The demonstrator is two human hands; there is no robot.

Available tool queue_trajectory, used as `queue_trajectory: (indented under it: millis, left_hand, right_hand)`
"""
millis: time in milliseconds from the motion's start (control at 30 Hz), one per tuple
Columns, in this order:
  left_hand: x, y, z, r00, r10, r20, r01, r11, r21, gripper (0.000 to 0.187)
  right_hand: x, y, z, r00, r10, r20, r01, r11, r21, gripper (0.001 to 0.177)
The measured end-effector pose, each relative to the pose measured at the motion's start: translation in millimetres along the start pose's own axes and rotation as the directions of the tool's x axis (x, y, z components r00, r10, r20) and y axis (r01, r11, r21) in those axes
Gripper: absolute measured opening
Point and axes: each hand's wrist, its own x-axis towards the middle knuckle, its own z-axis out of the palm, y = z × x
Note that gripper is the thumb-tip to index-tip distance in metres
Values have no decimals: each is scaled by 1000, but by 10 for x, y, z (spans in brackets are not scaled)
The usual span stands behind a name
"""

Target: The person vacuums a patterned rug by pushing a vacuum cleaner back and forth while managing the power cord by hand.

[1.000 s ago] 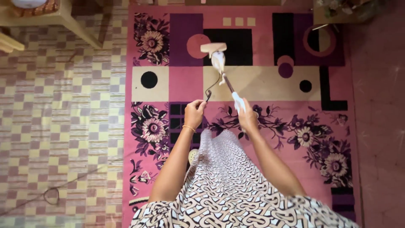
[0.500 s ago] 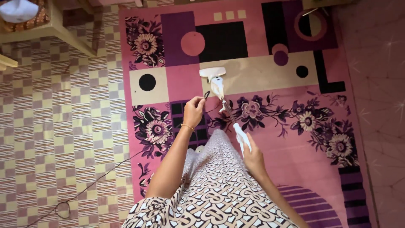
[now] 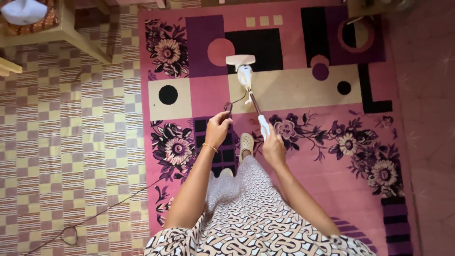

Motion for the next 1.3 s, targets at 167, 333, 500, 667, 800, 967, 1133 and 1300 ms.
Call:
queue_trajectory:
  millis: [167, 333, 500, 667, 800, 967, 1133, 1300]
  left_hand:
    - [284, 20, 43, 995, -99, 20, 100, 994, -48, 35]
    - [615, 179, 160, 991, -129, -35, 130, 991, 25, 32]
    - [1003, 190, 314, 984, -154, -91, 152, 988, -20, 28]
    - [1424, 131, 440, 980, -155, -126, 145, 985, -88, 27]
    - [1734, 212, 467, 975, -143, -170, 144, 990, -7, 25]
    - [2068, 377, 467, 973, -104, -207, 105, 994, -4, 27]
    - [2211, 495, 540, 961, -118, -248, 128, 991, 26, 28]
    - [2091, 376, 602, 960, -135, -245, 148, 988, 36, 27]
  right_hand:
    - [875, -82, -31, 998, 16, 59, -15, 1000, -11, 47]
    - [1615, -310, -111, 988, 71, 135, -64, 997, -52, 51]
    - [2354, -452, -53, 990, 77, 122, -63, 991, -117, 50]
    - [2962, -487, 65, 988, 80, 131, -60, 986, -154, 49]
    - [3548, -719, 99, 987, 99, 128, -78, 984, -161, 48]
    - [4018, -1143, -36, 986, 111, 125, -94, 986, -136, 43]
    - [4293, -1209, -89, 986, 107, 129, -92, 989, -114, 43]
    - [4355, -585, 90, 989, 2, 147, 16, 993, -120, 47]
